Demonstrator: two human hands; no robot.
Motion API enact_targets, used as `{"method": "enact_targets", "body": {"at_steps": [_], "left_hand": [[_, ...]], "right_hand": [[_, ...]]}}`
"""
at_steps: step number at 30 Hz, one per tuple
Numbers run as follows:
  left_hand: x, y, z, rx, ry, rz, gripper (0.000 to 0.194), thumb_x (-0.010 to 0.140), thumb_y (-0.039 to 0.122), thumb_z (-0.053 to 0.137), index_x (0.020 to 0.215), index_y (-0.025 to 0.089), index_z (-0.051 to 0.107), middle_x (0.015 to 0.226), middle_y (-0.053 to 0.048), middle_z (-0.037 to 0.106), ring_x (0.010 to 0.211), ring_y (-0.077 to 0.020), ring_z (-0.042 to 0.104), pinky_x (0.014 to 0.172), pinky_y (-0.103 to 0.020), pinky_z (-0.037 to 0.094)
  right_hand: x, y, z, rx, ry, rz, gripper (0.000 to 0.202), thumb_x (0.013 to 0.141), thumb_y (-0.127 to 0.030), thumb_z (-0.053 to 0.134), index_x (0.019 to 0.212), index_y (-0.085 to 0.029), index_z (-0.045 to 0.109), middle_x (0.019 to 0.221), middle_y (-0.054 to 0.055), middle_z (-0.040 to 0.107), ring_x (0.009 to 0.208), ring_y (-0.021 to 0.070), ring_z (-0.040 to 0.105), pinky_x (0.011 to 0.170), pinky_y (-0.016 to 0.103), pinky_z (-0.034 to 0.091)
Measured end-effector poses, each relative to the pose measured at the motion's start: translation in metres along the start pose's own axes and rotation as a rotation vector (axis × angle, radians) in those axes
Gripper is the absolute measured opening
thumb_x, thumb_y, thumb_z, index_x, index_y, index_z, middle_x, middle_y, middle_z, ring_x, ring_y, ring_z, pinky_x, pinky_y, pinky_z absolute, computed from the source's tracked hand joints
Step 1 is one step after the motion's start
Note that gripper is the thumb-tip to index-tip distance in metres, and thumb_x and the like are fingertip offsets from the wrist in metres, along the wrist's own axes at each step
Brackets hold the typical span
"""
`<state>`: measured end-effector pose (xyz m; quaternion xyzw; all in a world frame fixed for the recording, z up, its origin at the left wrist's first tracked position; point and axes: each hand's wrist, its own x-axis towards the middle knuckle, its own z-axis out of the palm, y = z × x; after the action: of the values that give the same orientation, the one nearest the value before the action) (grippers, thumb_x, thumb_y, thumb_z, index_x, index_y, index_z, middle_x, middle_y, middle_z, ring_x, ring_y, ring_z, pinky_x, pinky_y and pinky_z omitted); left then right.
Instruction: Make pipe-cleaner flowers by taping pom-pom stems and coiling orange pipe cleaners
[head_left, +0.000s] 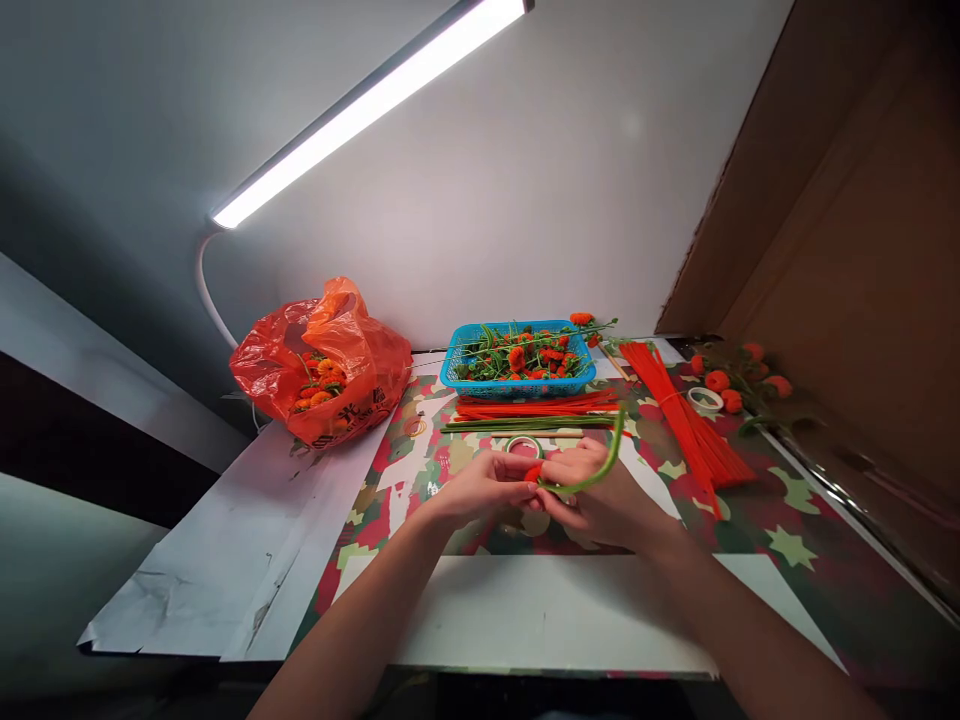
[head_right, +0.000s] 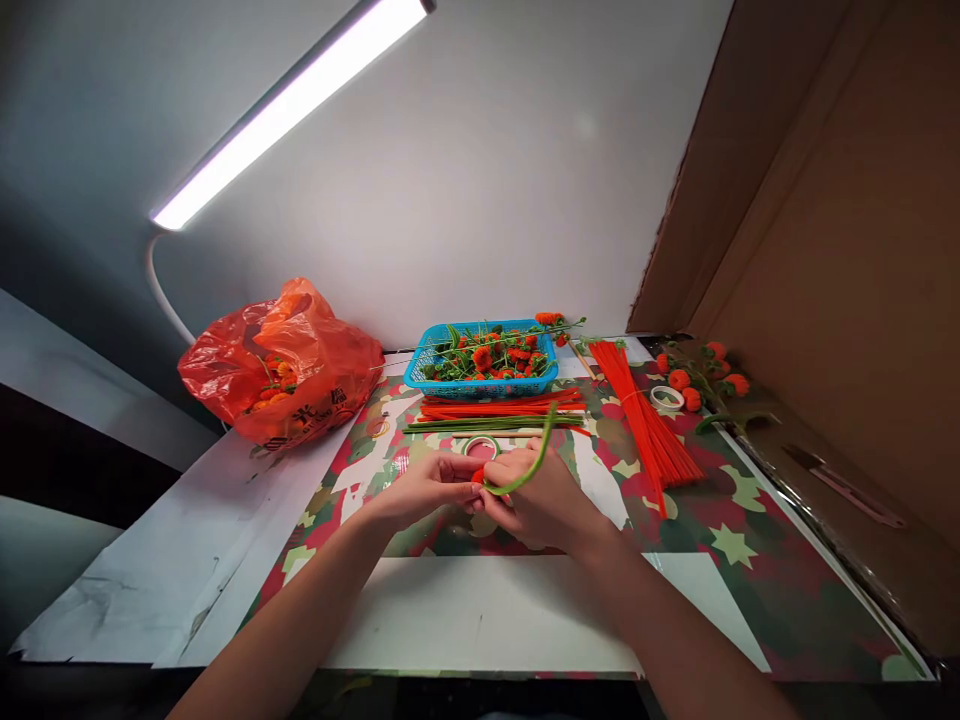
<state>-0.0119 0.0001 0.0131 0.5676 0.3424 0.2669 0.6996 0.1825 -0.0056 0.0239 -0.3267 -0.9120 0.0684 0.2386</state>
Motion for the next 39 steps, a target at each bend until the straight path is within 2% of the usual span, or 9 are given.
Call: {"method": "enact_targets", "body": {"at_steps": [10, 15, 20, 26, 30, 32, 35, 37, 39], "left_hand": [[0.003, -0.007, -0.003, 0.082, 0.056, 0.008, 0.037, 0.079, 0.038, 0.067, 0.107, 0.014, 0.070, 0.079, -0.007, 0.072, 0.064, -0.0117, 0.063, 0.059, -0.020, 0.049], [0.003, -0.006, -0.001, 0.097, 0.082, 0.055, 0.036, 0.079, 0.038, 0.067, 0.105, 0.013, 0.071, 0.077, -0.007, 0.072, 0.068, -0.0150, 0.065, 0.062, -0.023, 0.050], [0.004, -0.007, 0.002, 0.085, 0.210, 0.099, 0.041, 0.073, 0.037, 0.072, 0.106, 0.013, 0.070, 0.084, -0.007, 0.072, 0.071, -0.0171, 0.066, 0.066, -0.028, 0.053], [0.008, -0.017, 0.013, 0.344, 0.453, 0.333, 0.030, 0.079, 0.029, 0.066, 0.106, 0.016, 0.069, 0.103, -0.010, 0.072, 0.089, -0.0222, 0.068, 0.080, -0.034, 0.056], [0.008, -0.022, 0.020, 0.603, 0.579, 0.556, 0.026, 0.083, 0.020, 0.059, 0.107, 0.022, 0.069, 0.103, -0.007, 0.073, 0.094, -0.0216, 0.069, 0.084, -0.035, 0.055], [0.007, -0.023, 0.020, 0.672, 0.570, 0.646, 0.027, 0.084, 0.017, 0.056, 0.107, 0.024, 0.069, 0.107, -0.006, 0.072, 0.100, -0.0214, 0.067, 0.090, -0.036, 0.053], [0.004, -0.022, 0.014, 0.762, 0.441, 0.761, 0.030, 0.087, 0.014, 0.050, 0.108, 0.024, 0.069, 0.115, -0.006, 0.068, 0.110, -0.0209, 0.063, 0.098, -0.037, 0.048], [0.004, -0.022, 0.010, 0.802, 0.350, 0.790, 0.032, 0.087, 0.013, 0.049, 0.109, 0.024, 0.069, 0.119, -0.006, 0.066, 0.114, -0.0207, 0.060, 0.100, -0.037, 0.047], [0.005, -0.022, 0.008, 0.782, 0.360, 0.768, 0.030, 0.087, 0.015, 0.051, 0.108, 0.024, 0.069, 0.118, -0.007, 0.067, 0.112, -0.0208, 0.061, 0.099, -0.036, 0.047]], "right_hand": [[0.000, 0.004, -0.002, 0.075, -0.140, 0.116, 0.025, 0.088, -0.017, 0.042, 0.064, -0.017, 0.051, 0.060, -0.002, 0.055, 0.054, 0.0104, 0.039, 0.062, 0.027, 0.027], [-0.002, 0.006, 0.008, 0.341, -0.082, 0.232, 0.027, 0.089, -0.018, 0.039, 0.069, -0.019, 0.057, 0.066, -0.001, 0.059, 0.059, 0.0115, 0.047, 0.057, 0.023, 0.030], [0.001, 0.002, 0.021, 0.647, 0.084, 0.380, 0.026, 0.088, -0.024, 0.041, 0.070, -0.019, 0.059, 0.072, 0.000, 0.063, 0.069, 0.0138, 0.055, 0.065, 0.023, 0.040], [0.008, -0.001, 0.039, 1.058, 0.255, 0.660, 0.026, 0.077, -0.034, 0.050, 0.057, -0.019, 0.049, 0.052, -0.003, 0.049, 0.050, 0.0109, 0.046, 0.049, 0.022, 0.037], [0.009, -0.004, 0.038, 1.299, 0.221, 0.891, 0.032, 0.071, -0.040, 0.057, 0.051, -0.020, 0.040, 0.040, -0.008, 0.033, 0.038, 0.0060, 0.025, 0.039, 0.021, 0.024], [0.009, -0.005, 0.031, 1.491, 0.154, 0.924, 0.033, 0.071, -0.040, 0.059, 0.053, -0.021, 0.038, 0.042, -0.010, 0.028, 0.038, 0.0048, 0.020, 0.039, 0.020, 0.024], [0.008, -0.004, 0.023, 1.757, 0.031, 0.860, 0.029, 0.076, -0.039, 0.059, 0.061, -0.021, 0.042, 0.046, -0.011, 0.024, 0.040, 0.0050, 0.017, 0.044, 0.021, 0.030], [0.007, -0.002, 0.022, 1.826, -0.012, 0.846, 0.026, 0.078, -0.037, 0.058, 0.064, -0.021, 0.044, 0.047, -0.011, 0.020, 0.040, 0.0051, 0.014, 0.045, 0.021, 0.029], [0.006, -0.001, 0.024, 1.825, -0.007, 0.860, 0.025, 0.078, -0.037, 0.057, 0.064, -0.020, 0.045, 0.047, -0.011, 0.021, 0.039, 0.0048, 0.014, 0.046, 0.021, 0.031]]}}
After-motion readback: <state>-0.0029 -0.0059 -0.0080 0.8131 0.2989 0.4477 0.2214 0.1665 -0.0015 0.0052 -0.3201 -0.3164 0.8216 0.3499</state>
